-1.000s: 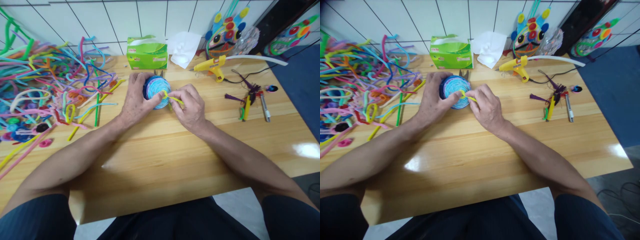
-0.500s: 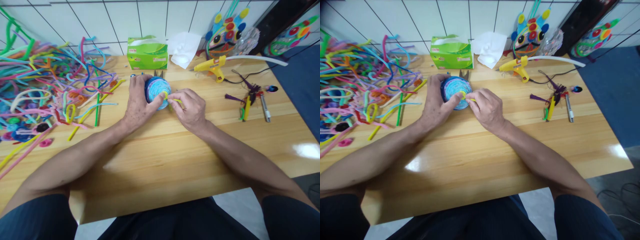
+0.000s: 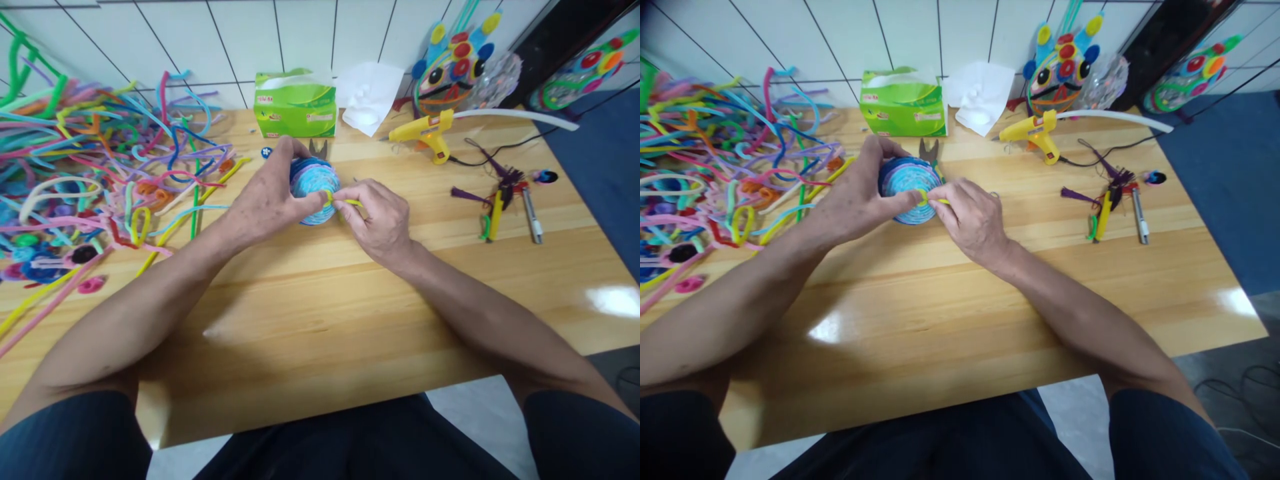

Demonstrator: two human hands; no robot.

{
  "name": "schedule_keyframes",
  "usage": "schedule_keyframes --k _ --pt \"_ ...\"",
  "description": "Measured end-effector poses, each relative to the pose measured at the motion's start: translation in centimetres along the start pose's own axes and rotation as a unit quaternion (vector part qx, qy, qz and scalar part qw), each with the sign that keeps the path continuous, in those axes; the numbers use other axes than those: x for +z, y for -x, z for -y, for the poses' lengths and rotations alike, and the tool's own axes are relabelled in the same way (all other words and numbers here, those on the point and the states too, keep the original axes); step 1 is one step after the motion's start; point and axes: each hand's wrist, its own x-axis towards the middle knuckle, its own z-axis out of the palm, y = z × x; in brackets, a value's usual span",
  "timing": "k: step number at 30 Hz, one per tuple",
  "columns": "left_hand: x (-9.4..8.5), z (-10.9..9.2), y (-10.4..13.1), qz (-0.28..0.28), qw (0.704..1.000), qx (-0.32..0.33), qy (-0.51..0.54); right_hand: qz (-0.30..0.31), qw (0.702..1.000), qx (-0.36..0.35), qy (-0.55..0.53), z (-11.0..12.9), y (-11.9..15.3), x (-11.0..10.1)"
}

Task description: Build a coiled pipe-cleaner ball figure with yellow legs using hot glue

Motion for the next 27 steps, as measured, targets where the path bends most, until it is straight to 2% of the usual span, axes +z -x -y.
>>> schedule_keyframes --k 3,9,20,23,27 --pt "-0.3 -0.4 -0.2 0.018 1.000 -0.003 0.022 -0.001 1.000 -0.017 -0.020 -0.2 0.0 0.0" --pt "0.8 0.3 -0.2 -0.050 0.998 -0.011 0.022 0.008 0.999 -0.010 -0.037 -0.9 -0.3 -0.3" --pt "1.7 0.2 0.3 -0.069 0.997 0.020 -0.015 0.014 1.000 0.008 -0.027 -1.6 -0.4 -0.3" --pt "2.1 0.1 0.5 -0.074 0.997 0.013 -0.028 0.018 0.999 0.015 -0.029 -1.6 -0.4 -0.4" --pt "2.7 -0.3 1.1 -0.096 0.994 -0.002 -0.051 -0.007 0.999 0.005 -0.034 -1.2 -0.4 -0.5"
